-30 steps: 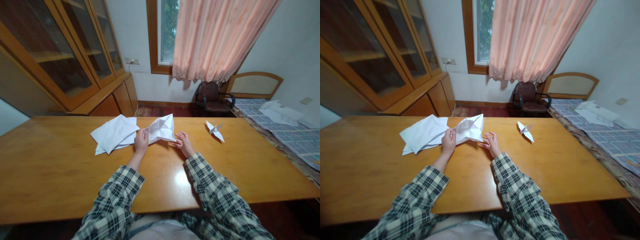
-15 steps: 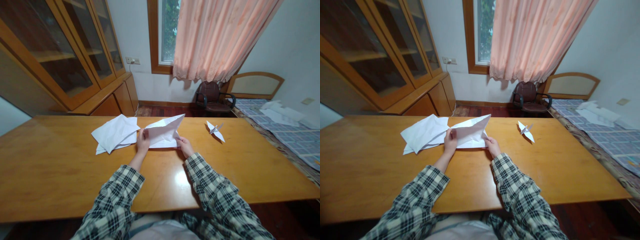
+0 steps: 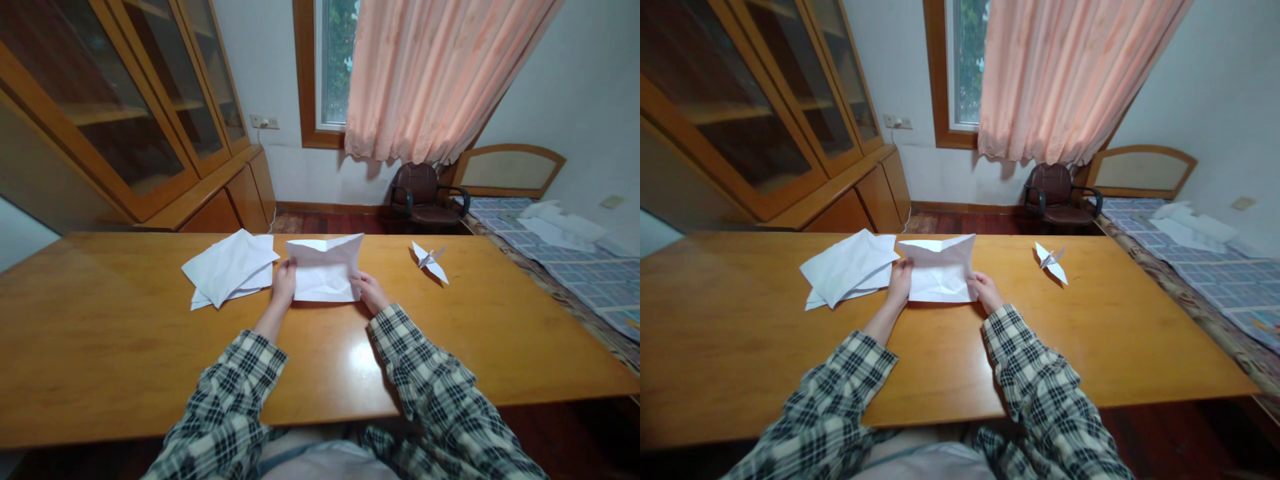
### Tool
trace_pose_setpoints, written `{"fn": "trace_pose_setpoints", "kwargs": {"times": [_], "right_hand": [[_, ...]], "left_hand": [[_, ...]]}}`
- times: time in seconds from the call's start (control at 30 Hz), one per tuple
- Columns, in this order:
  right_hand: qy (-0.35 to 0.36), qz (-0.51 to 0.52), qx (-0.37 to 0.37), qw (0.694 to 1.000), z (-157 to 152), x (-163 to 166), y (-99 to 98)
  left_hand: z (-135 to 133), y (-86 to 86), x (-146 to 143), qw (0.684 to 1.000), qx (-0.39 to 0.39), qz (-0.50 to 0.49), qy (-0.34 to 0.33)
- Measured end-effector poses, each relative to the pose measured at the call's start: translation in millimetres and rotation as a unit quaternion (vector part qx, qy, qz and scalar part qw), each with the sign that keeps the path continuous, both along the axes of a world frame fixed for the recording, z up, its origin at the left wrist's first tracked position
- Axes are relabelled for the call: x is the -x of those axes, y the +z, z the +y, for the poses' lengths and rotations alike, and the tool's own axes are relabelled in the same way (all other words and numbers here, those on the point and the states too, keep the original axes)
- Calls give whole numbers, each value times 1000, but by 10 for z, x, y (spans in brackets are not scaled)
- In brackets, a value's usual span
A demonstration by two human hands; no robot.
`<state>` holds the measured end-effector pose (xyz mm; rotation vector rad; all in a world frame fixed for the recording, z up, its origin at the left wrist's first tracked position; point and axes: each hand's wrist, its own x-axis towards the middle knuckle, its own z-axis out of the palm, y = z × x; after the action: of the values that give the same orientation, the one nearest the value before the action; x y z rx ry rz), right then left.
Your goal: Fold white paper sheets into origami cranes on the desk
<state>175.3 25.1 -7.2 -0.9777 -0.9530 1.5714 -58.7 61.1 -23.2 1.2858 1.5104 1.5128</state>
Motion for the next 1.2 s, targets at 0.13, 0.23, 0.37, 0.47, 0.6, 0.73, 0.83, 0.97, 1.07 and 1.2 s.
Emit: {"fn": "trace_pose_setpoints", "kwargs": {"times": [0.13, 0.23, 0.37, 0.47, 0.6, 0.73, 0.83, 0.97, 1.07, 1.2], "right_hand": [[-62, -10, -9, 998, 33, -50, -3], [-116, -19, 2, 993, 51, -74, 3], [-120, 7, -8, 993, 63, -68, 13], [-121, 11, -14, 993, 66, -58, -1], [-147, -121, -65, 980, 71, -89, -41], [-161, -306, -120, 931, 62, -117, -46], [-143, -360, -137, 912, 42, -98, -31], [-109, -373, -156, 908, 16, -71, -15], [-108, -369, -171, 907, -1, -62, 6], [-123, -325, -150, 926, -24, -43, 37]], "left_hand": [[-36, -5, -34, 996, -1, 65, -66], [-66, 4, -61, 991, -8, 99, -93], [-86, 13, -69, 988, 6, 116, -106], [-94, -2, -77, 988, 14, 107, -113], [-97, -14, -106, 992, 12, 58, -110], [-87, 29, -123, 994, -29, -18, -102], [-76, 64, -108, 996, -24, -30, -81], [-49, 50, -74, 997, 0, -60, -55], [-29, 18, -64, 993, 19, -108, -45], [-41, 32, -77, 992, 37, -117, -2]]}}
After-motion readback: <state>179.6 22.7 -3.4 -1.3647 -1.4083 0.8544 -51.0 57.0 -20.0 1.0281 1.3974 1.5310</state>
